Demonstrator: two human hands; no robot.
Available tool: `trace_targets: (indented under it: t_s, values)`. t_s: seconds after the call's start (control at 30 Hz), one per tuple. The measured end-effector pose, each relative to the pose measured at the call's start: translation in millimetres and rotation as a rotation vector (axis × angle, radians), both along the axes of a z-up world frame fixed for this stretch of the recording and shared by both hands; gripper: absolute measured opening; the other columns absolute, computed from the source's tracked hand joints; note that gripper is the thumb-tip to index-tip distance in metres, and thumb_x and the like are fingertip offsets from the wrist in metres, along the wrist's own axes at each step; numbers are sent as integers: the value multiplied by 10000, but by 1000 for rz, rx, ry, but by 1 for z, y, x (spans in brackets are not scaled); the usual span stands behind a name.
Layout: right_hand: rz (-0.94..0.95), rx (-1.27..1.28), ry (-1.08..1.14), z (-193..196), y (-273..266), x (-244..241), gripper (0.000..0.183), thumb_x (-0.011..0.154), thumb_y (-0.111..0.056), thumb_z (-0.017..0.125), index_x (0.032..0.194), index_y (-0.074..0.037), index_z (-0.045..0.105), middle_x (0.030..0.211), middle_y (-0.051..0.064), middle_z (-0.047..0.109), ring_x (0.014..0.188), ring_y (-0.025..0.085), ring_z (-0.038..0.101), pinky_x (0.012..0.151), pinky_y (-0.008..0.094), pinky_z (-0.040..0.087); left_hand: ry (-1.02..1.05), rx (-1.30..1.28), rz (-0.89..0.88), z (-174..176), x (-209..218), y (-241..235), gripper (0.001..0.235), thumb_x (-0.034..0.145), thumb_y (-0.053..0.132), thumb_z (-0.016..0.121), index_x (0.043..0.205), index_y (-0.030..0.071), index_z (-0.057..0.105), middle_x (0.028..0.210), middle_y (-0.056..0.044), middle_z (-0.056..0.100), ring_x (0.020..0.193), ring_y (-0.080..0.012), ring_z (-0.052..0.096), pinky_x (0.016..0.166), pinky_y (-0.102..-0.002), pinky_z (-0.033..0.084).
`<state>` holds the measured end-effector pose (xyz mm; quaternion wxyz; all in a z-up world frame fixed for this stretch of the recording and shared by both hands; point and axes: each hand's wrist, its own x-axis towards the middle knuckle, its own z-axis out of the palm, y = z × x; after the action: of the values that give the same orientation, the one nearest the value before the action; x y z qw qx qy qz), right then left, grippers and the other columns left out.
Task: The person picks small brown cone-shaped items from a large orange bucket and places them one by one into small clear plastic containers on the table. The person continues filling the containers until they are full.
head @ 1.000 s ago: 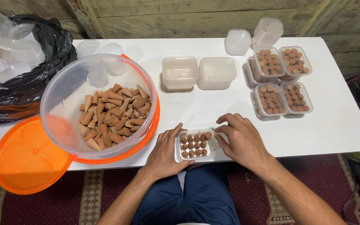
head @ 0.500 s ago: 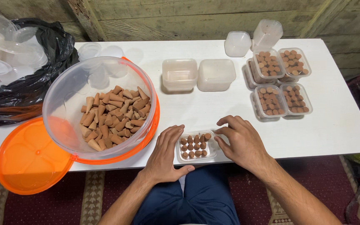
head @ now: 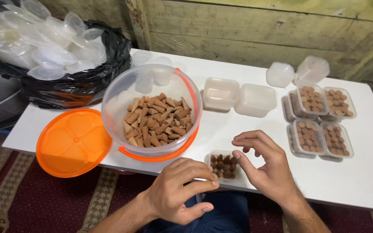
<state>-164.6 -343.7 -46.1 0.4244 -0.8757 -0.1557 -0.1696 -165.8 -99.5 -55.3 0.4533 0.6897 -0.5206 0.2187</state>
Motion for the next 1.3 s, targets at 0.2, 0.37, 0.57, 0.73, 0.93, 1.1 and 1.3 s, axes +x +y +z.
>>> trace_targets:
  t_s: [0.2, 0.37, 0.57, 0.73, 0.93, 1.1, 1.3]
  values:
    - [127, 205, -87, 34, 50, 37, 195, 1015, -117, 544, 1096, -17, 690, 1051, 105, 717, 993, 206, 676, 834, 292, 534, -27, 73, 167, 56, 23, 45, 213, 972, 201, 636, 1097, 30, 663, 1061, -124, 686, 980, -314, 692, 814, -425, 506]
    - [274, 444, -54, 36, 86, 86, 241, 1055, -93, 476, 1228, 18, 601, 1070, 149, 671, 856, 192, 605, 813, 304, 539, 22, 134, 312, 66, 75, 77, 136, 937, 86, 637, 1047, 17, 678, 1017, -125, 710, 948, -282, 662, 862, -413, 506]
    - [321, 442, -97, 29, 118, 135, 298, 1070, -67, 391, 1295, 20, 565, 969, 164, 657, 725, 175, 589, 621, 294, 511, 191, 285, 299, 69, 129, 96, 143, 941, 29, 598, 1028, -6, 707, 958, -203, 701, 909, -450, 676, 781, -531, 519]
    - [271, 365, -111, 15, 127, 146, 301, 1074, -32, 345, 1321, 30, 505, 924, 166, 641, 637, 169, 563, 540, 287, 478, 193, 541, 304, 61, 159, 96, 158, 920, 44, 610, 1033, -22, 698, 967, -216, 704, 945, -447, 678, 830, -550, 520]
    - [176, 431, -62, 6, 124, 148, 302, 1088, -85, 299, 1354, -34, 432, 913, 134, 613, 583, 151, 525, 511, 274, 415, 356, 1034, 319, 38, 193, 73, 212, 908, 124, 644, 1083, 20, 702, 1020, -175, 723, 972, -405, 706, 848, -521, 562]
    - [174, 512, -20, 5, 123, 149, 307, 1090, -131, 304, 1374, -51, 390, 919, 128, 584, 595, 148, 493, 504, 255, 358, 379, 1148, 302, 15, 216, 46, 260, 875, 273, 734, 1024, 60, 747, 936, -176, 743, 872, -389, 745, 717, -513, 603]
    - [173, 510, -35, 4, 124, 148, 316, 1082, -120, 312, 1376, -43, 398, 901, 142, 592, 566, 170, 499, 483, 262, 339, 440, 1224, 217, 24, 219, 26, 229, 893, 219, 675, 988, 25, 752, 943, -195, 744, 898, -385, 752, 754, -511, 624]
